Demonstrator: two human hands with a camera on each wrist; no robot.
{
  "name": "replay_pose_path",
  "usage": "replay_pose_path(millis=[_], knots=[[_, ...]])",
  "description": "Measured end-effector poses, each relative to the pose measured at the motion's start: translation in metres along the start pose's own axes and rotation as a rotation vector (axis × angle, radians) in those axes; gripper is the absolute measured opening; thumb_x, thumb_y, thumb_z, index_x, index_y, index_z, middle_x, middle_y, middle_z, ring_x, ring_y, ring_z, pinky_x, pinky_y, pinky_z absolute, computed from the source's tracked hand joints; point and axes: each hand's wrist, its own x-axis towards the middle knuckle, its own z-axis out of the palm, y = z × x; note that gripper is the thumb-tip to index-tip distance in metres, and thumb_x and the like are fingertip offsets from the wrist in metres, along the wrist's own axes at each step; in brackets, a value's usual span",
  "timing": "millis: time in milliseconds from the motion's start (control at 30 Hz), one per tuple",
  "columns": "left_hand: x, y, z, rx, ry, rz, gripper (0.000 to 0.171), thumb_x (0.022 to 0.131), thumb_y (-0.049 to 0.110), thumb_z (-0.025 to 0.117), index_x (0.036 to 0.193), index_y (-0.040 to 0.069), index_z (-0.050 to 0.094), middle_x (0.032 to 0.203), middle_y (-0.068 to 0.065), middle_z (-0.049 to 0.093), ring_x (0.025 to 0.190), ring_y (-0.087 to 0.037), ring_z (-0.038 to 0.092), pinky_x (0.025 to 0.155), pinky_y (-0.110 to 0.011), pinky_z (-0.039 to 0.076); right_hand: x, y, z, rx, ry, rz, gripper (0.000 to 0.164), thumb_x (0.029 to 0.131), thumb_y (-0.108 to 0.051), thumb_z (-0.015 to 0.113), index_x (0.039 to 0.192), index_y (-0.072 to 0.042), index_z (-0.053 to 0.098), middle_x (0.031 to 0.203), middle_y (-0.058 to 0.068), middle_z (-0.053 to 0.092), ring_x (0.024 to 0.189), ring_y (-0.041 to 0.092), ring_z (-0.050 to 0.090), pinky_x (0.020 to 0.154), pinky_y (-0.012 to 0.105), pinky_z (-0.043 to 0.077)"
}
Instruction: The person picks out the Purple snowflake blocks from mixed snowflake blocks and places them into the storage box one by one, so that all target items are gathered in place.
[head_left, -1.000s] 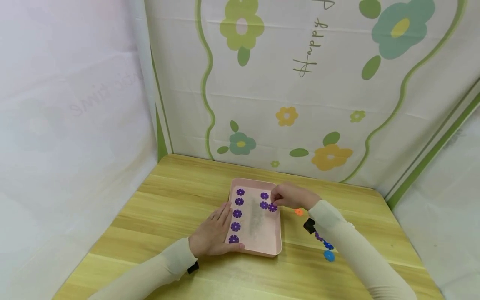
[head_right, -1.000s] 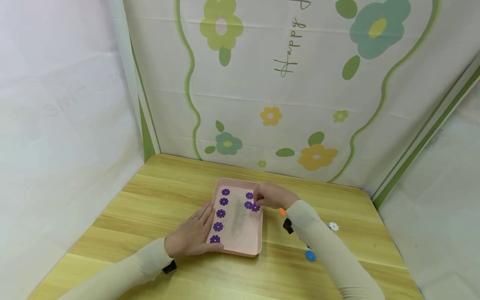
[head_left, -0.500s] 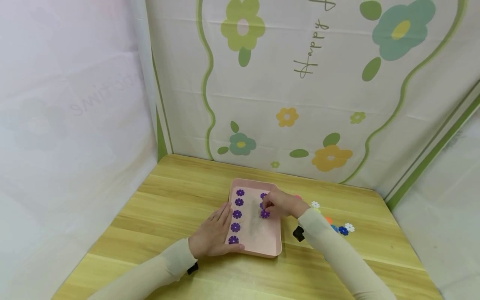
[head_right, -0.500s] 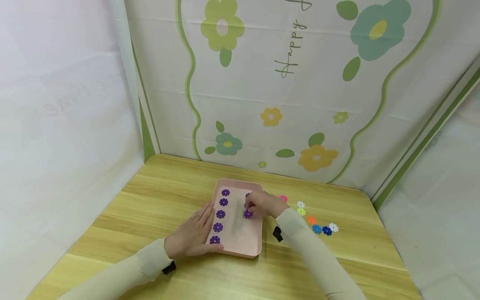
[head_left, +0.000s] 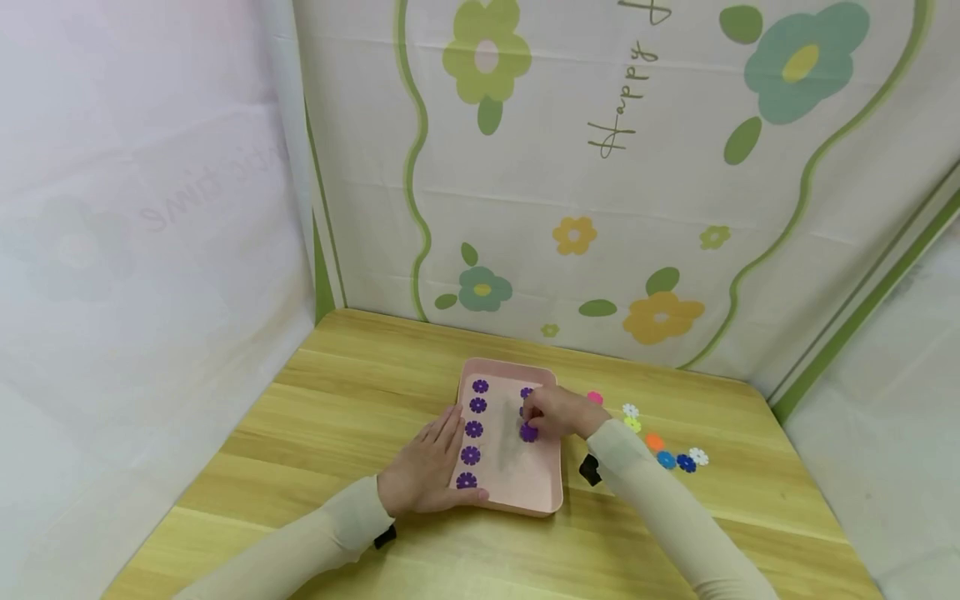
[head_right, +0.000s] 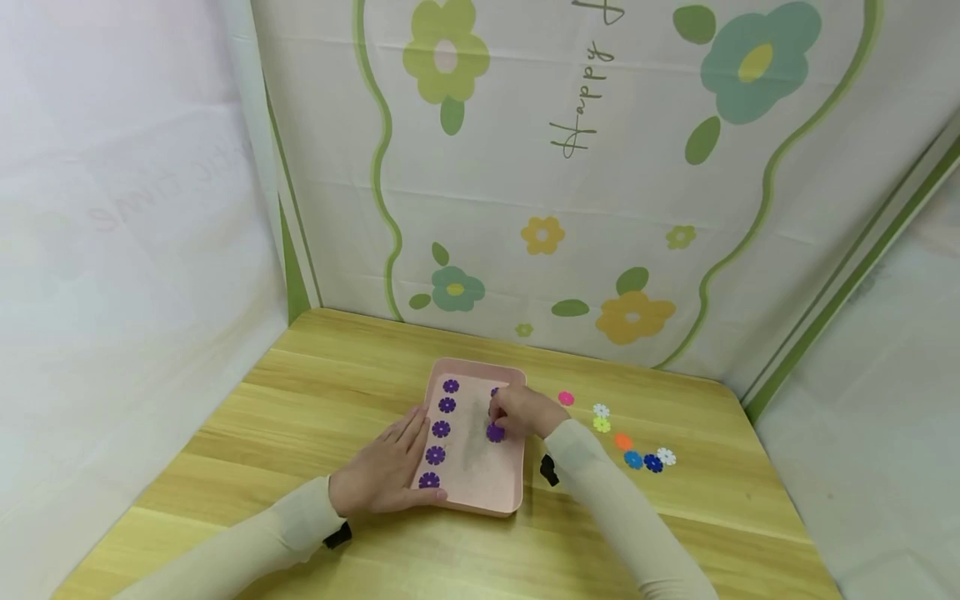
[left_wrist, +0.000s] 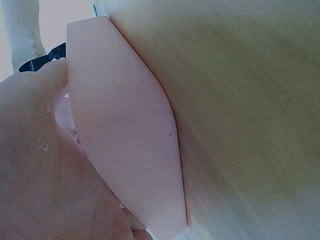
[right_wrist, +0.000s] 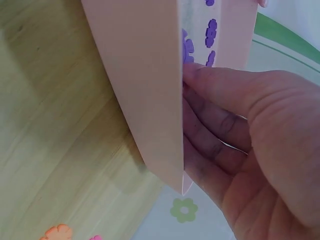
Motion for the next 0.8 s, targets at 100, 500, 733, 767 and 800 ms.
replay_pose_path(millis=[100, 500, 733, 767, 800], knots=[[-0.001, 0.001, -0.001, -0.006, -0.003, 0.003, 0.117, 0.094, 0.082, 0.048, 0.161, -0.012, 0.029, 0.172, -0.032, 0.020, 0.161, -0.044, 0.024, 0.130, -0.052, 0.032, 0.000, 0.000, 0.001, 0.000, 0.001, 0.006, 0.009, 0.099, -0.008, 0.073, 0.100, -0.009, 0.081, 0.101, 0.003, 0.079, 0.089, 0.012, 0.071, 0.086, 0.034, 0.064], [0.002, -0.003, 0.007, -0.027, 0.047, 0.010, 0.121, 0.093, 0.088, 0.041, 0.161, -0.012, 0.029, 0.172, -0.031, 0.020, 0.161, -0.045, 0.025, 0.130, -0.054, 0.031, -0.047, 0.002, -0.033, -0.029, 0.133, -0.155, 0.012, 0.097, -0.009, 0.076, 0.107, -0.003, 0.080, 0.099, 0.006, 0.079, 0.084, 0.011, 0.070, 0.079, 0.032, 0.063], [0.004, -0.005, 0.014, -0.007, 0.031, -0.012, 0.122, 0.092, 0.089, 0.041, 0.163, -0.009, 0.026, 0.175, -0.028, 0.015, 0.163, -0.042, 0.020, 0.132, -0.051, 0.028, -0.100, 0.020, -0.037, -0.022, 0.162, -0.039, 0.021, 0.096, -0.020, 0.079, 0.113, -0.007, 0.079, 0.106, 0.005, 0.078, 0.093, 0.016, 0.073, 0.084, 0.035, 0.064], [0.004, -0.005, 0.015, -0.011, 0.032, -0.012, 0.121, 0.092, 0.089, 0.041, 0.163, -0.009, 0.026, 0.174, -0.028, 0.015, 0.163, -0.042, 0.020, 0.131, -0.051, 0.028, -0.109, 0.024, -0.036, -0.021, 0.164, -0.029, 0.022, 0.096, -0.021, 0.079, 0.114, -0.007, 0.078, 0.107, 0.005, 0.078, 0.094, 0.016, 0.073, 0.083, 0.036, 0.064], [0.005, -0.005, 0.016, -0.014, 0.033, -0.012, 0.121, 0.092, 0.088, 0.041, 0.163, -0.009, 0.026, 0.174, -0.028, 0.015, 0.163, -0.042, 0.021, 0.131, -0.051, 0.028, -0.117, 0.028, -0.035, -0.016, 0.170, -0.019, 0.024, 0.096, -0.021, 0.079, 0.115, -0.006, 0.078, 0.108, 0.006, 0.078, 0.094, 0.018, 0.073, 0.083, 0.036, 0.064]])
